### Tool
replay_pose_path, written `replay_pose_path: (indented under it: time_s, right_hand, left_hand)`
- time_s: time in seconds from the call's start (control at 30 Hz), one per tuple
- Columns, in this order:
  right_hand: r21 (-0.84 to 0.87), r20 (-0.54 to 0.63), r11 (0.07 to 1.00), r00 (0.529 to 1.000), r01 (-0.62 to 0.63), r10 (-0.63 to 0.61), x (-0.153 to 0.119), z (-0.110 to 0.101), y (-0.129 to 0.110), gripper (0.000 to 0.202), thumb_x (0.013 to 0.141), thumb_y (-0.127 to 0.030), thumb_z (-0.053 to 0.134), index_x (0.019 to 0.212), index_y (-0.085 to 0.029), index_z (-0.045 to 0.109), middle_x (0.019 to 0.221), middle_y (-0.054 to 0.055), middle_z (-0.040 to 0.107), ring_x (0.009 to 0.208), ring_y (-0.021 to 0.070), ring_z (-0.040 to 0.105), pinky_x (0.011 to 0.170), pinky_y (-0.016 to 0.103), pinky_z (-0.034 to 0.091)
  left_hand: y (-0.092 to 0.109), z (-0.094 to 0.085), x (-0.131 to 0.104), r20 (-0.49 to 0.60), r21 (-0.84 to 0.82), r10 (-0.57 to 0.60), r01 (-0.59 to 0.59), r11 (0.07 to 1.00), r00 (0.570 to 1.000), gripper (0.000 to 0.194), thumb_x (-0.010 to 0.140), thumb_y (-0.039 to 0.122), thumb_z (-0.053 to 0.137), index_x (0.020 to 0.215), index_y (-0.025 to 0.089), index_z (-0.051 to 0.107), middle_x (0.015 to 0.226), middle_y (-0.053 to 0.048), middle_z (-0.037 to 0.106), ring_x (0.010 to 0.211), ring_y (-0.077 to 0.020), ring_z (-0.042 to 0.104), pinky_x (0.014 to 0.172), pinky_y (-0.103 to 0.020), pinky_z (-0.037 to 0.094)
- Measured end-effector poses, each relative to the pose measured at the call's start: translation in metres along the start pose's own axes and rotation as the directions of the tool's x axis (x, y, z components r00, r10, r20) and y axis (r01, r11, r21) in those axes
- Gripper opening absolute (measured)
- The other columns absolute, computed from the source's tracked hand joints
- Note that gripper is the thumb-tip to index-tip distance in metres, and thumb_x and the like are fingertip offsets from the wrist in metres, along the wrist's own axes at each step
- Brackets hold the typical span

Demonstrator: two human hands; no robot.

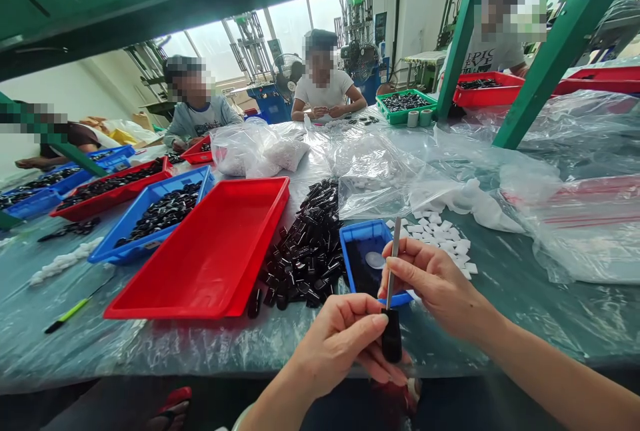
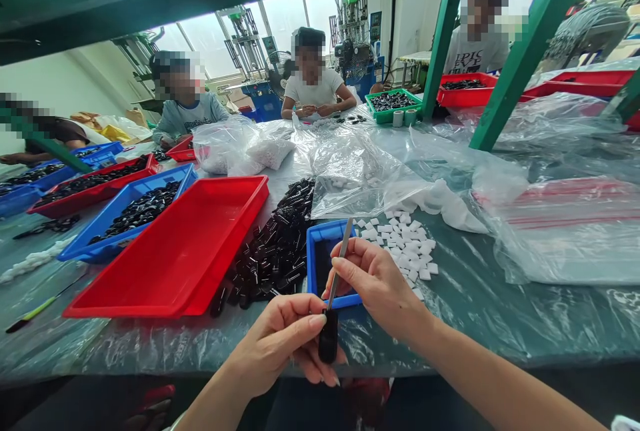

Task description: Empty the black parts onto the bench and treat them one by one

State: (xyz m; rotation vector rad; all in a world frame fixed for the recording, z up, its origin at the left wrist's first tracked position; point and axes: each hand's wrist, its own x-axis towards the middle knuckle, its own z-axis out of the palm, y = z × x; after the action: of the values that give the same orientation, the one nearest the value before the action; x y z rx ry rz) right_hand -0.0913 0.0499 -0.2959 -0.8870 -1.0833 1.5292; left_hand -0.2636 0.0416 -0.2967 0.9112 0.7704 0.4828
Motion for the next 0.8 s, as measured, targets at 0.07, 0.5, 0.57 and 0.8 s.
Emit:
replay_pose_path:
  time_s: [0.07,0.5,0.57,0.8]
  right_hand:
    - [-0.019,0.006,0.999,0.999,0.039,-0.039,0.000,0.000,-0.003,0.019,0.086,-0.035,0.059,0.089,-0.017,0.051,0.065,-0.001,0.064,0.062,0.0137,0.063,0.064,0.027,0.053]
    - [-0.060,-0.001,0.993,0.995,0.097,-0.098,0.001,0.004,-0.011,0.018,0.086,-0.033,0.059,0.088,-0.017,0.051,0.063,-0.001,0.065,0.060,0.0127,0.064,0.062,0.025,0.051]
    - [-0.047,0.000,0.995,0.996,0.089,-0.089,0.002,0.003,-0.010,0.018,0.086,-0.033,0.059,0.089,-0.017,0.051,0.063,-0.002,0.064,0.060,0.0129,0.064,0.062,0.025,0.052]
    - [-0.053,-0.006,0.995,0.997,0.082,-0.083,0.002,0.001,-0.007,0.019,0.086,-0.034,0.060,0.089,-0.017,0.051,0.063,-0.001,0.065,0.060,0.0134,0.064,0.062,0.025,0.051]
  left_hand:
    - [0.001,0.000,0.000,-0.009,0.012,0.021,-0.021,1.000,1.000,0.024,0.080,0.036,0.066,0.081,0.013,0.059,0.069,-0.007,0.075,0.054,-0.0151,0.071,0.043,-0.011,0.052]
    - [0.005,0.001,-0.001,0.017,0.070,0.158,-0.159,0.985,0.987,0.021,0.083,0.033,0.063,0.081,0.012,0.065,0.074,-0.008,0.074,0.058,-0.0108,0.067,0.046,-0.011,0.051]
    - [0.004,0.001,0.000,0.024,0.066,0.168,-0.169,0.983,0.986,0.021,0.084,0.032,0.063,0.082,0.012,0.066,0.074,-0.008,0.074,0.058,-0.0105,0.067,0.045,-0.011,0.051]
    - [0.003,0.000,0.001,0.022,0.058,0.168,-0.170,0.984,0.985,0.022,0.083,0.033,0.063,0.079,0.011,0.066,0.072,-0.008,0.074,0.055,-0.0101,0.065,0.044,-0.011,0.051]
